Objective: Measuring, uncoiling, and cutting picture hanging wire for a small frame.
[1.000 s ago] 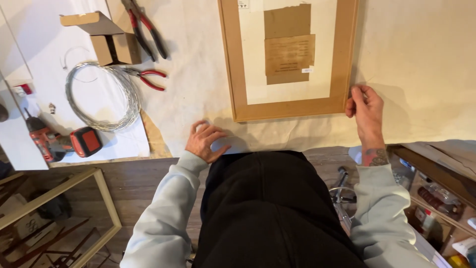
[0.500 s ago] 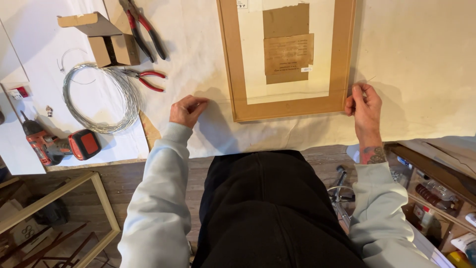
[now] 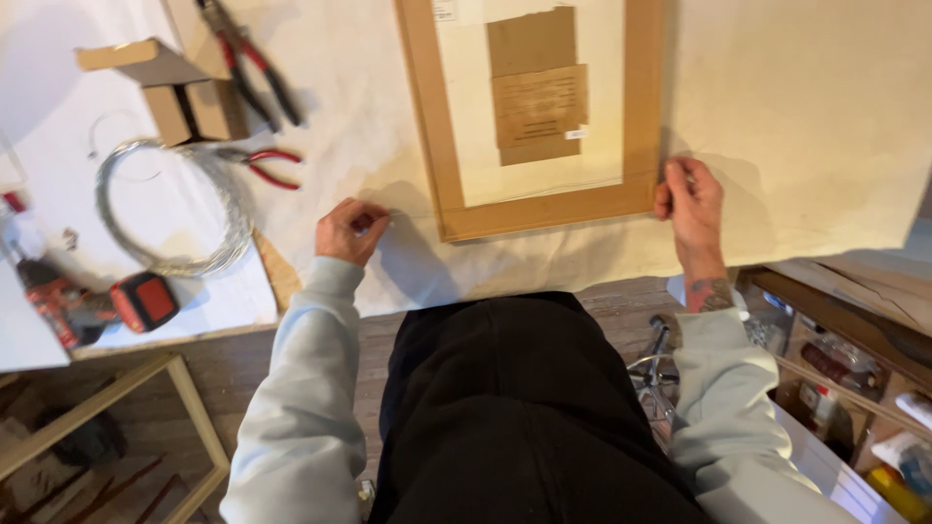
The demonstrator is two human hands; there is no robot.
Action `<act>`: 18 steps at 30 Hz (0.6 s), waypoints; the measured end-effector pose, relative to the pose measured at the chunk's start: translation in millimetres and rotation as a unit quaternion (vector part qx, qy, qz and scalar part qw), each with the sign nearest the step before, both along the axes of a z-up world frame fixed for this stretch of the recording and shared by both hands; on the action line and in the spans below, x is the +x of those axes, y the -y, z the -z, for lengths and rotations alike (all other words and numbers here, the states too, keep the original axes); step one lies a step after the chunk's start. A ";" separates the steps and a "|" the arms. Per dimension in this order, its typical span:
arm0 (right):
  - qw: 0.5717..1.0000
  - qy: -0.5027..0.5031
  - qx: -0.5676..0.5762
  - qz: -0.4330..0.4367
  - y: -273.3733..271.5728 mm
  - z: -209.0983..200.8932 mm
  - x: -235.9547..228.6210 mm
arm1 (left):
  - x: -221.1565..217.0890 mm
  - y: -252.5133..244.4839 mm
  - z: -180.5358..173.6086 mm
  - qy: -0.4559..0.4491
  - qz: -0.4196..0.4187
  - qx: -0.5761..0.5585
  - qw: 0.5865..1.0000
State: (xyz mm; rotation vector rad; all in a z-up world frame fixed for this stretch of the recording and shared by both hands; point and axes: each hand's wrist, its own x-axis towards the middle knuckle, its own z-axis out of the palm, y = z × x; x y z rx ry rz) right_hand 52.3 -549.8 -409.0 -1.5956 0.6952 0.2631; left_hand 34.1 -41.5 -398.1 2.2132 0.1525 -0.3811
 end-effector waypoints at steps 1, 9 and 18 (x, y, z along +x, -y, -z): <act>1.000 0.002 -0.005 0.006 2.3 1.2 0.6 | 1.7 1.2 0.8 0.002 0.006 -0.005 1.000; 0.999 0.008 0.050 0.013 3.6 7.7 0.8 | -0.4 -0.9 2.3 -0.013 -0.005 0.016 1.000; 0.999 0.018 0.047 -0.008 -1.0 -2.5 4.7 | 3.3 1.1 -4.8 -0.033 -0.023 0.000 0.999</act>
